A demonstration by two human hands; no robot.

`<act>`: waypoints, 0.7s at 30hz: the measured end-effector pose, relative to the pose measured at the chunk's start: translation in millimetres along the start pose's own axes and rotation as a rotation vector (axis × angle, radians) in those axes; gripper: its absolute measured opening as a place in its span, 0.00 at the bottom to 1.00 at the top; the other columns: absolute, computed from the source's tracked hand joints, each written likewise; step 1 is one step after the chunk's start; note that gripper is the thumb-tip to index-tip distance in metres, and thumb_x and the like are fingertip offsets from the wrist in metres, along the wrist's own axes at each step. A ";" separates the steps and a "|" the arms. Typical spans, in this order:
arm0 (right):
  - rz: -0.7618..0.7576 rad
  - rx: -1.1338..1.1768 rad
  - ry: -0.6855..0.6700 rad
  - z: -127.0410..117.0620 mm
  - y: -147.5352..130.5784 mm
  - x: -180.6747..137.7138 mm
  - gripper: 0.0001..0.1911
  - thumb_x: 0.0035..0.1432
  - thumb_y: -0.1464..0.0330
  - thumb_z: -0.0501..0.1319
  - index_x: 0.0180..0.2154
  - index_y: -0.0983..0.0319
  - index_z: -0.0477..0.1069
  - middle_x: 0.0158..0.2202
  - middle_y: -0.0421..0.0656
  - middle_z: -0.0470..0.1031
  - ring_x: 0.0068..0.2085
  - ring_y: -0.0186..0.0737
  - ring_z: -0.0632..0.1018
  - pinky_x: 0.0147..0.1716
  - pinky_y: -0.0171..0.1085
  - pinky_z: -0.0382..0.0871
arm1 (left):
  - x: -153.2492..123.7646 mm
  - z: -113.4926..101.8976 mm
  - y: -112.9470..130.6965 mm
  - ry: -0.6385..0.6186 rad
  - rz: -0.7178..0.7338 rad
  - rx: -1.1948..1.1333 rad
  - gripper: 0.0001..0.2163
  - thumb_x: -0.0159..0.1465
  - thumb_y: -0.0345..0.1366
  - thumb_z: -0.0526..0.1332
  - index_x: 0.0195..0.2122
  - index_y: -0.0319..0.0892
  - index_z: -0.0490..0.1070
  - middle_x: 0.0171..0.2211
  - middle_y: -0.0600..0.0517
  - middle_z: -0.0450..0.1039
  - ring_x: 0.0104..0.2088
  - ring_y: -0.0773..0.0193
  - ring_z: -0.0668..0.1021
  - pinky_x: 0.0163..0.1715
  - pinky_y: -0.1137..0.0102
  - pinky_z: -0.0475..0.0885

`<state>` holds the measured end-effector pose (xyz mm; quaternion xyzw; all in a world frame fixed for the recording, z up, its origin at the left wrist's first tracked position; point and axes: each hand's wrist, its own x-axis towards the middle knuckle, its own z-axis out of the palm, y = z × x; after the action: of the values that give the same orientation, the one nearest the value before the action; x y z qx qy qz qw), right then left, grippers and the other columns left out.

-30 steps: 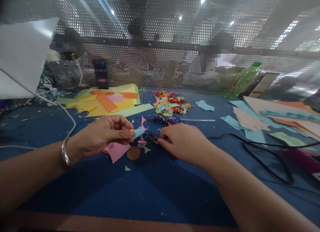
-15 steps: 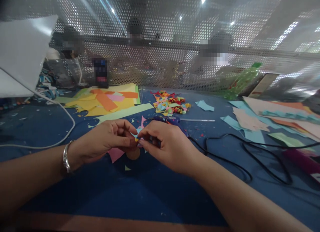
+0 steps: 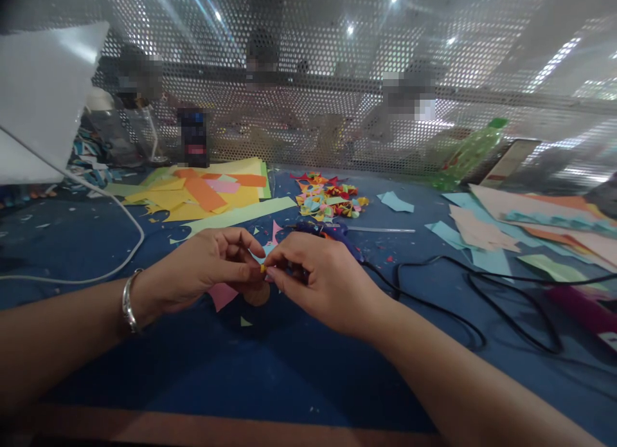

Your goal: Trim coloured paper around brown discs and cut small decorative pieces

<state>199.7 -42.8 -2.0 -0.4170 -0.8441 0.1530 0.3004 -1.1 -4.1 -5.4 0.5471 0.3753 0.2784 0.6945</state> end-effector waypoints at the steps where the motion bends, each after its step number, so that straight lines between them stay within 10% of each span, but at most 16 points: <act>1: -0.002 0.001 0.001 0.4 0.5 0.0 0.06 0.61 0.73 0.60 0.36 0.62 0.76 0.30 0.40 0.73 0.28 0.31 0.72 0.27 0.30 0.66 | -0.1 0.0 0.0 -0.001 0.002 0.003 0.12 0.51 0.24 0.69 0.35 0.37 0.69 0.23 0.52 0.77 0.23 0.68 0.78 0.28 0.71 0.74; 21: -0.007 0.033 0.026 1.4 1.6 1.5 0.05 0.60 0.73 0.60 0.35 0.62 0.76 0.29 0.39 0.73 0.26 0.30 0.71 0.25 0.29 0.65 | 0.1 1.2 -0.9 0.031 0.042 0.034 0.12 0.52 0.24 0.69 0.36 0.37 0.70 0.25 0.52 0.78 0.24 0.69 0.79 0.27 0.73 0.74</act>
<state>199.1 -40.7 -3.3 -0.4112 -0.8389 0.1604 0.3185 0.0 -5.0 -6.2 0.5620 0.3793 0.2949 0.6733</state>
